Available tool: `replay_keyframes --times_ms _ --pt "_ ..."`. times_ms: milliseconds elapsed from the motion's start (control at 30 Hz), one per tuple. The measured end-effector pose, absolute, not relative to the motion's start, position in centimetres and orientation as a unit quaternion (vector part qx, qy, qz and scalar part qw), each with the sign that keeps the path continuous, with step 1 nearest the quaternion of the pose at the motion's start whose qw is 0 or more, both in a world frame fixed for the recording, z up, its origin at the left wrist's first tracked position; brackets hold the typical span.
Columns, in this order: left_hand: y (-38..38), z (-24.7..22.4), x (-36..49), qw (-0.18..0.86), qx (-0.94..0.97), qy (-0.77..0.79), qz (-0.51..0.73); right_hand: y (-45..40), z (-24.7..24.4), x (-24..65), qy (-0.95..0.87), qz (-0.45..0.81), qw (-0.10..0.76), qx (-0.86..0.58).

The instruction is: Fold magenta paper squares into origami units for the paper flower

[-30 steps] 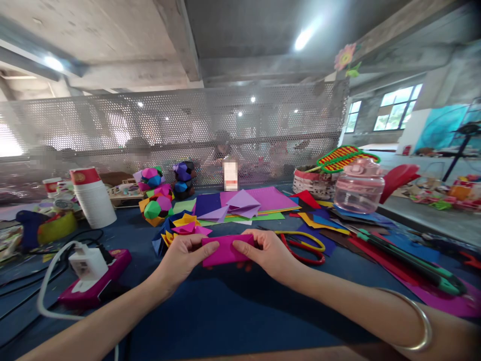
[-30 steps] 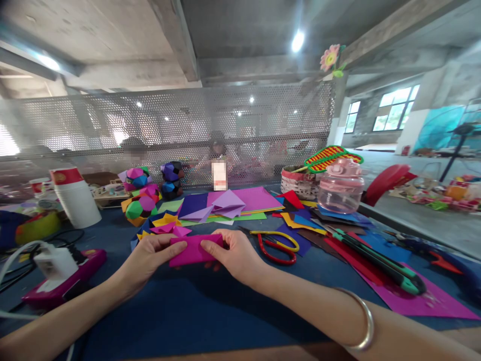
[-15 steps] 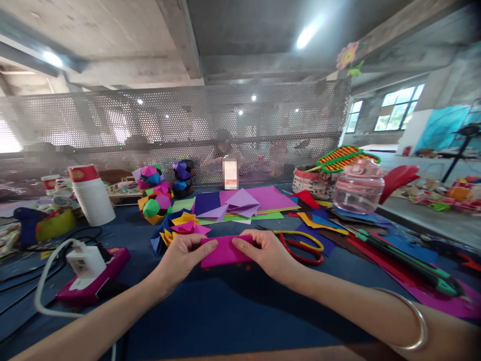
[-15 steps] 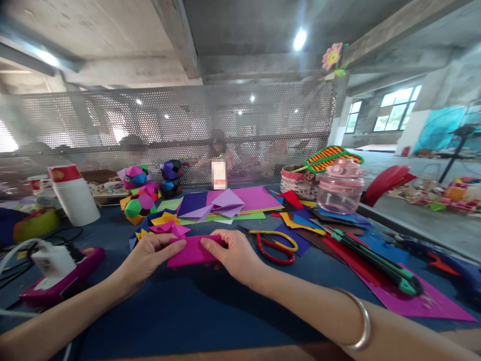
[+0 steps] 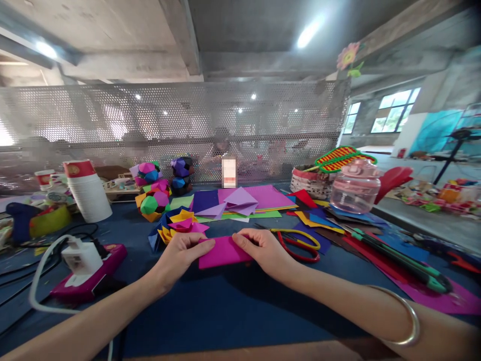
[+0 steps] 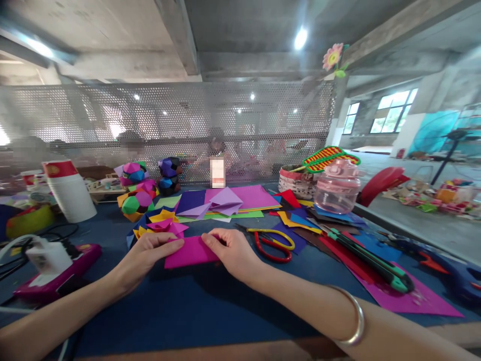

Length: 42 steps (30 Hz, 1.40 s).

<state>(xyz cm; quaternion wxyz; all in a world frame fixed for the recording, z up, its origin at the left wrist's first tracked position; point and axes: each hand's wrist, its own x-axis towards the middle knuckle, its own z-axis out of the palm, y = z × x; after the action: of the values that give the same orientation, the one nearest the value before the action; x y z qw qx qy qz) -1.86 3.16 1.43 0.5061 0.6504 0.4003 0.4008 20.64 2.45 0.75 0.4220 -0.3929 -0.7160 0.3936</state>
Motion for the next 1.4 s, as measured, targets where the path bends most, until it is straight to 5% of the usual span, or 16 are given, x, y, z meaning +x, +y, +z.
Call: replay_keyframes --times_ms 700,1067,1400 --pt "3.4 0.9 -2.0 0.415 0.728 0.425 0.341 2.3 1.4 20.6 -0.772 0.238 0.383 -0.447" --pt "2.4 1.1 -1.9 0.127 0.889 0.393 0.196 1.7 0.6 20.6 -0.85 0.144 0.256 -0.438" --pt "1.4 1.1 -2.1 -0.081 0.916 0.341 0.193 1.1 0.9 20.4 -0.882 0.062 0.183 -0.43"
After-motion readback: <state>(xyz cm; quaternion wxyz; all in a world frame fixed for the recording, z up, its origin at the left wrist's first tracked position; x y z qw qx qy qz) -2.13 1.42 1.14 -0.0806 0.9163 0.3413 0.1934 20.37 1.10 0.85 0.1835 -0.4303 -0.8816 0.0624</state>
